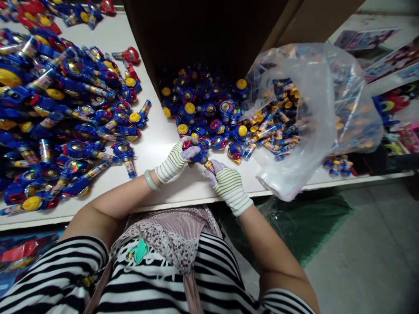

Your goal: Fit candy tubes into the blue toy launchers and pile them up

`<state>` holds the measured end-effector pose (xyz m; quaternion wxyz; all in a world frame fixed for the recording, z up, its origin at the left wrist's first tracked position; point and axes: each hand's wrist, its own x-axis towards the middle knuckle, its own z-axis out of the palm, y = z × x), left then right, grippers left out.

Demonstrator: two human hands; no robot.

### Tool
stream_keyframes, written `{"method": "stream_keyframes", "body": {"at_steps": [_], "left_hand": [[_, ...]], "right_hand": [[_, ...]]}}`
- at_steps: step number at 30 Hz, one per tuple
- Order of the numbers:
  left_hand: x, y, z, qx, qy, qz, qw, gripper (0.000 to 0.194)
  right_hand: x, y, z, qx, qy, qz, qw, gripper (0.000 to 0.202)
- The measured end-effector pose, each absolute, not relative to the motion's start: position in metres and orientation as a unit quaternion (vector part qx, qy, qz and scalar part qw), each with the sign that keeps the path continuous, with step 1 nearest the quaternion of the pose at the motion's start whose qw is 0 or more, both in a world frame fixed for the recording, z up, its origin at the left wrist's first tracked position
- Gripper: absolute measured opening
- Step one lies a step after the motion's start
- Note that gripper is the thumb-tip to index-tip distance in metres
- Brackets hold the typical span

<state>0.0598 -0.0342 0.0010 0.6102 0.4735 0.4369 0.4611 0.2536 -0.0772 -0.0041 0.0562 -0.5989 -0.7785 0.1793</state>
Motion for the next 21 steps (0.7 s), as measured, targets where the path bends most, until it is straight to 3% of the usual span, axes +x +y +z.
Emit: {"method": "stream_keyframes", "body": {"at_steps": [3, 6, 8, 10, 16, 21], "left_hand": [[0.055, -0.034, 0.000, 0.504, 0.415, 0.436, 0.619, 0.032], [0.047, -0.035, 0.002, 0.510, 0.379, 0.433, 0.639, 0.036], [0.042, -0.035, 0.007, 0.532, 0.355, 0.429, 0.638, 0.042], [0.037, -0.033, 0.012, 0.555, 0.348, 0.408, 0.636, 0.047], [0.037, -0.034, 0.006, 0.500, 0.452, 0.451, 0.585, 0.033], [0.019, -0.035, -0.003, 0.498, 0.369, 0.489, 0.613, 0.045]], "right_hand": [[0.250, -0.082, -0.007, -0.580, -0.766, 0.242, 0.138, 0.046], [0.246, -0.087, -0.015, -0.541, -0.683, 0.428, 0.240, 0.052], [0.243, -0.088, -0.022, -0.475, -0.605, 0.588, 0.249, 0.064], [0.240, -0.086, -0.026, -0.431, -0.559, 0.664, 0.246, 0.072], [0.227, -0.079, -0.014, -0.563, -0.671, 0.431, 0.216, 0.052], [0.206, -0.092, 0.000, -0.416, -0.601, 0.646, 0.219, 0.053]]}}
